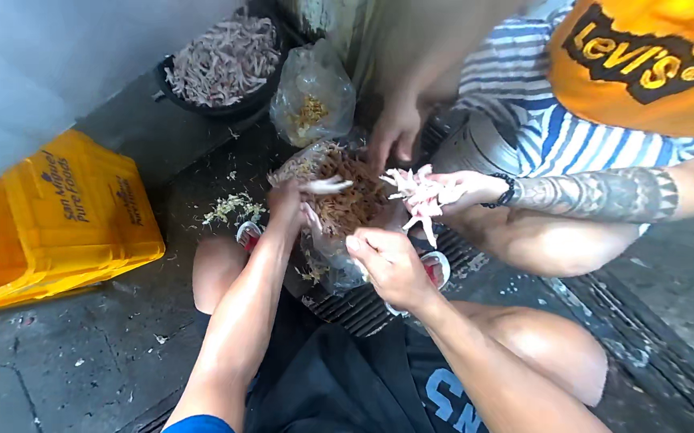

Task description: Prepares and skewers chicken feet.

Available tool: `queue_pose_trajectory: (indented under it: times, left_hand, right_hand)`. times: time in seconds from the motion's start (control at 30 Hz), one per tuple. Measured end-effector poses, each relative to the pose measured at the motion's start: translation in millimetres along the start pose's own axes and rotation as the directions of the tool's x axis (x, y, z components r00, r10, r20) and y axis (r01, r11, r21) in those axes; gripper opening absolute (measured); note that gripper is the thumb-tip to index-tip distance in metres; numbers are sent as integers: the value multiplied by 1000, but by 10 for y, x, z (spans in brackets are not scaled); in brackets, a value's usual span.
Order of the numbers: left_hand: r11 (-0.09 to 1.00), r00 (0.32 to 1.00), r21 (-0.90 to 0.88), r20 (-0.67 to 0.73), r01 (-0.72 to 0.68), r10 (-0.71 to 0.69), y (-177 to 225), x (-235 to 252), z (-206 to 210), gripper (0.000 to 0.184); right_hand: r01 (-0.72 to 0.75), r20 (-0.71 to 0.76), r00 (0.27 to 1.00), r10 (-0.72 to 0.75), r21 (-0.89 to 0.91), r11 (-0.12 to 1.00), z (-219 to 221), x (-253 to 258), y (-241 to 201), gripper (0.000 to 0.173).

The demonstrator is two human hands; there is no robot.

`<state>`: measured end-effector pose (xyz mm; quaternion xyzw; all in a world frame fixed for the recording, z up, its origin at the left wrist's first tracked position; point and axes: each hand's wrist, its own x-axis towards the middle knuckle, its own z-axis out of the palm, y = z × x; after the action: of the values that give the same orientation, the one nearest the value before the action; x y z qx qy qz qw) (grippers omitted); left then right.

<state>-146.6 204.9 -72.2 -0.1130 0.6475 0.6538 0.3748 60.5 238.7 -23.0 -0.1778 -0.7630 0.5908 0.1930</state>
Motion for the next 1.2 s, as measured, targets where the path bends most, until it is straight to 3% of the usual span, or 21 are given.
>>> queue_pose_trajectory:
  times: [0.07, 0.1, 0.17, 0.23, 0.3, 0.37, 0.43, 0.53, 0.6, 0.77, 0.97, 1.1, 1.2]
  left_hand:
    - [979, 999, -202, -51, -26, 16, 185, 120, -62, 15]
    - [948, 1000, -317, -9, -24, 22, 286, 76, -74, 18]
    - [880, 965, -475, 243, 25, 104, 375, -60, -109, 32]
    - [818, 831, -564, 503, 109, 236, 329, -148, -147, 41]
    - [774, 637, -596, 686, 213, 352, 304, -183, -175, 26]
    - [760, 488, -583, 772, 286, 408, 332, -208, -187, 12]
    - [755, 427, -573, 798, 318, 425, 330, -230, -186, 12]
    - [791, 417, -560, 798, 246, 435, 283, -198, -230, 16]
    - [847, 465, -524, 773, 85, 431, 174, -175, -306, 19]
    - [908, 552, -417, 767, 42, 327, -129, -255, -397, 20]
    - [959, 478, -269, 832, -93, 280, -309, -388, -9, 14]
    - [949, 556, -188, 774, -253, 302, -405, -472, 113, 10]
    - [830, 559, -100, 694, -548, 453, -362, -581, 143, 17]
  right_hand:
    - [57, 71, 995, -67, 127, 990, -18, -98, -70, 37]
    - [41, 79, 995, -54, 150, 988, -30, -115, -45, 37]
    - [-45, 25, 999, 42, 96, 994, -64, -78, 70, 35]
    - [-115, -45, 992, 117, 46, 992, -102, -8, 179, 32]
    - [-148, -83, 985, 154, 72, 986, -112, 46, 209, 27]
    - [-144, -89, 984, 155, 119, 982, -88, 73, 179, 22]
    - [-132, -82, 986, 144, 145, 981, -75, 45, 138, 19]
    - [-116, -82, 988, 128, 138, 984, -107, 14, 87, 16]
    - [-102, -104, 987, 120, 161, 982, -169, 14, 71, 13]
    - [-134, -36, 990, 139, 106, 985, -334, 41, 45, 17]
    - [-293, 70, 955, 287, 90, 952, -168, 112, 64, 40]
    - [-234, -59, 970, 236, 51, 971, -171, 100, 130, 38]
    - [-226, -286, 946, 153, -246, 943, -172, 128, 175, 39]
